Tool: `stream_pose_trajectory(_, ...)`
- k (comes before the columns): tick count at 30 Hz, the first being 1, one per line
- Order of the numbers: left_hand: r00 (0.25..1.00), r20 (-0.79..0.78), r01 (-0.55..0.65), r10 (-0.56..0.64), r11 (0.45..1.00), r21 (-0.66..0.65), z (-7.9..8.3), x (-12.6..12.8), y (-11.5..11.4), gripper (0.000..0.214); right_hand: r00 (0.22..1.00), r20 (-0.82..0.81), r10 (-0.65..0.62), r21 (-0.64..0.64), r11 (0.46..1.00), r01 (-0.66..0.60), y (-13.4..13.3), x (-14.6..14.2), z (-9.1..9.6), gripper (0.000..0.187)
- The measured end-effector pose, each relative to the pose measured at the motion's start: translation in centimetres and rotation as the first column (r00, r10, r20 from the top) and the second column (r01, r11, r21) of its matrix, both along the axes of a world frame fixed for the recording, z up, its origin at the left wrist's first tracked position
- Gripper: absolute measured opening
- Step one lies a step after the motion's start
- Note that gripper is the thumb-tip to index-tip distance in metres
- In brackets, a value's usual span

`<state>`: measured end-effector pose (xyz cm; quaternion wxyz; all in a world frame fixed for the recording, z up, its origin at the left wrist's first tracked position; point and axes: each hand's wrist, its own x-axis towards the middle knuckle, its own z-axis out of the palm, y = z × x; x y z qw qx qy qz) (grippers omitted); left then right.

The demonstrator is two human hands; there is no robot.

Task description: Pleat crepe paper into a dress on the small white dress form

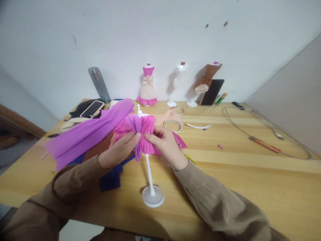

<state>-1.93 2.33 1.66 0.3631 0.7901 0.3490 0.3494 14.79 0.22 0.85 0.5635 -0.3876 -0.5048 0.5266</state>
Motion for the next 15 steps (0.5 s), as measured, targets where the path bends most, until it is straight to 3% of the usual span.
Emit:
stream_pose_trajectory(5, 0.996, -0.017, -0.094, 0.093, 0.991, -0.098, 0.1, 0.4, -0.3, 0.036, 1.000, -0.005, -0.012, -0.020, 1.000, 0.012, -0.1, -0.1, 0.0, 0.021)
stream_pose_trajectory(8, 0.995, 0.023, -0.091, 0.098, 0.972, -0.218, 0.2, 0.5, -0.2, 0.041, 1.000, -0.020, 0.008, -0.037, 0.999, -0.009, -0.1, 0.0, -0.2, 0.019)
stream_pose_trajectory(12, 0.990, 0.140, 0.025, 0.037, 0.908, -0.418, 0.3, 0.5, 0.4, 0.044, 1.000, -0.006, 0.028, -0.046, 0.999, -0.028, -0.1, 0.2, -0.3, 0.021)
stream_pose_trajectory(15, 0.960, 0.277, 0.186, -0.029, 0.807, -0.560, 0.5, 0.3, 0.7, 0.042, 0.999, -0.022, 0.038, -0.053, 0.998, -0.039, 0.0, 0.2, -0.4, 0.019)
